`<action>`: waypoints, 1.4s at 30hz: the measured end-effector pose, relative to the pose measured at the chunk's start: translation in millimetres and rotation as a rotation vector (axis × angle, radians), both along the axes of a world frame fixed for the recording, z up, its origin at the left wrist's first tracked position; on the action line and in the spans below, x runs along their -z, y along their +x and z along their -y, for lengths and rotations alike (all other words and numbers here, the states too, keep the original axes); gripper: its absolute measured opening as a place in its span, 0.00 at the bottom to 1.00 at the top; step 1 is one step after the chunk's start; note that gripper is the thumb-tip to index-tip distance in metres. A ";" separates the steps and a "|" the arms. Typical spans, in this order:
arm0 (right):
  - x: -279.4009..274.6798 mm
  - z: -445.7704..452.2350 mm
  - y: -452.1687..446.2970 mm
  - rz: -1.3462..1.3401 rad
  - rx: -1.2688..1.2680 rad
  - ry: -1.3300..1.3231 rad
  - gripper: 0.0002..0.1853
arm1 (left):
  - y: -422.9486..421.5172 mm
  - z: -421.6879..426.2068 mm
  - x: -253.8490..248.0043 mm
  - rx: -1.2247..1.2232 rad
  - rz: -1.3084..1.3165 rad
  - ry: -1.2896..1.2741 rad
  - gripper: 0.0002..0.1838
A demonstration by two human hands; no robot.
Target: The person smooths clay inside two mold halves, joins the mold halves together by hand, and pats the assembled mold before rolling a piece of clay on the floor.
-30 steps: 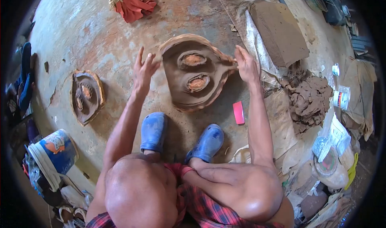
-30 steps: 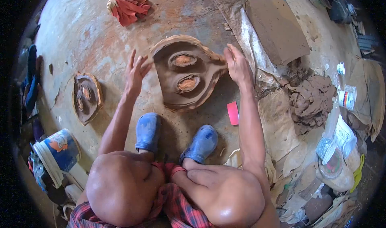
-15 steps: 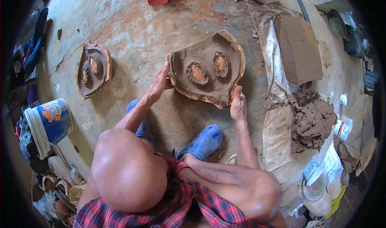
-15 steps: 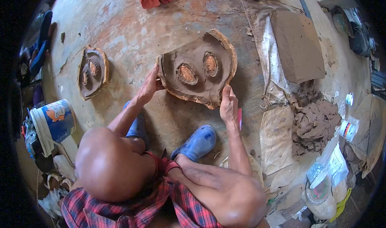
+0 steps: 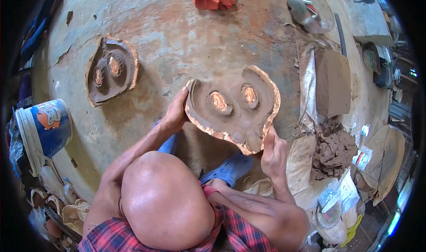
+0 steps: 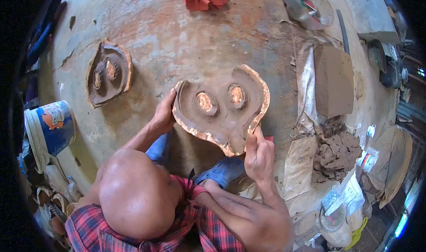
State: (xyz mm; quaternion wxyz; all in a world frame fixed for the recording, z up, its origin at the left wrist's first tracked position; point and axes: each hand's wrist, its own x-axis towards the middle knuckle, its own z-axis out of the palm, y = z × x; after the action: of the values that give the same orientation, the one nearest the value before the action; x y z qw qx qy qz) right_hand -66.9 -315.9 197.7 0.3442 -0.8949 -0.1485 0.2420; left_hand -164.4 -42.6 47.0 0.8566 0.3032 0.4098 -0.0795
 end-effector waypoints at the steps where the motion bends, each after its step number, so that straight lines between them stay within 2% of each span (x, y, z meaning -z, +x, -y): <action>1: -7.4 -9.3 -2.9 0.048 -0.092 -0.004 0.40 | -11.9 -3.5 -7.9 -0.009 -0.007 -0.003 0.30; 2: -14.0 -20.1 -3.6 0.098 -0.183 -0.007 0.42 | -22.0 -8.0 -14.8 -0.067 -0.062 -0.061 0.29; 3: -20.8 -31.0 -2.7 0.097 -0.245 -0.038 0.47 | -31.4 -13.7 -20.3 -0.127 -0.119 -0.120 0.29; 4: -27.7 -44.9 -1.3 0.090 -0.257 -0.041 0.47 | -39.9 -21.1 -24.7 -0.138 -0.125 -0.125 0.29; 6: -38.3 -76.4 5.4 0.238 -0.509 -0.213 0.49 | -57.5 -37.9 -29.6 -0.158 -0.279 -0.136 0.28; 7: -40.6 -91.4 8.7 0.237 -0.527 -0.214 0.49 | -72.6 -49.0 -15.6 -0.150 -0.208 -0.127 0.27; 9: -44.0 -118.6 13.9 0.333 -0.743 -0.311 0.48 | -88.5 -67.2 -4.4 -0.175 -0.246 -0.153 0.26; 11: -48.6 -149.9 14.9 0.345 -0.783 -0.298 0.47 | -90.5 -84.0 -6.7 -0.184 -0.330 -0.175 0.26; 14: -46.9 -182.9 23.4 0.372 -0.828 -0.317 0.47 | -99.3 -98.8 -7.9 -0.147 -0.321 -0.220 0.27; 16: -48.1 -198.5 29.1 0.374 -0.847 -0.360 0.47 | -94.0 -101.0 -18.1 -0.235 -0.361 -0.262 0.27; 22: -60.5 -245.5 53.7 0.241 -0.891 -0.473 0.47 | -100.8 -106.3 -9.3 -0.180 -0.274 -0.259 0.29; 23: -63.6 -248.6 55.7 0.184 -0.906 -0.519 0.43 | -105.8 -104.0 -1.2 -0.196 -0.252 -0.276 0.29; 26: -69.6 -251.4 60.4 0.129 -0.967 -0.604 0.43 | -106.3 -108.3 -13.8 -0.222 -0.302 -0.278 0.30; 27: -69.6 -252.9 61.3 0.129 -0.978 -0.591 0.44 | -113.6 -113.1 -8.7 -0.237 -0.198 -0.328 0.32; 30: -63.6 -257.9 73.1 0.178 -1.018 -0.540 0.43 | -132.3 -119.6 -16.0 -0.182 -0.214 -0.308 0.33; 31: -68.2 -270.8 81.5 0.201 -1.061 -0.594 0.38 | -142.6 -127.3 -17.8 -0.202 -0.275 -0.152 0.28; 32: -59.5 -284.0 87.7 0.199 -1.074 -0.587 0.38 | -153.6 -140.6 -24.7 -0.246 -0.359 0.088 0.22; 33: -50.0 -298.5 94.4 0.238 -0.960 -0.588 0.35 | -166.2 -152.4 -25.6 -0.370 -0.456 0.378 0.18; 34: -40.1 -313.5 101.1 0.276 -0.846 -0.588 0.31 | -180.4 -169.4 -24.6 -0.478 -0.531 0.587 0.18; 36: 1.8 -342.9 108.0 0.138 -0.858 -0.385 0.26 | -196.0 -216.2 -12.7 -0.636 -0.652 0.966 0.21; 37: 26.4 -359.0 107.7 0.105 -0.917 -0.300 0.28 | -197.6 -240.0 -5.3 -0.683 -0.705 1.125 0.24; 39: 78.0 -393.8 104.1 0.029 -1.002 -0.197 0.33 | -196.1 -282.9 1.2 -0.660 -0.543 0.773 0.29; 40: 102.6 -410.1 101.3 -0.015 -1.030 -0.180 0.35 | -190.9 -295.2 17.2 -0.675 -0.548 0.777 0.29; 42: 145.0 -435.8 93.3 -0.030 -1.059 -0.039 0.35 | -185.9 -309.7 51.0 -0.628 -0.253 0.733 0.32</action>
State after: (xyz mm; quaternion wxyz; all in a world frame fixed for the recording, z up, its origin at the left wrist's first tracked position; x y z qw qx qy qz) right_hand 26.4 119.9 52.7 0.1602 -0.7000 -0.5706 0.3984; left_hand -350.3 267.1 -4.1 0.6199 0.4344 0.5829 0.2955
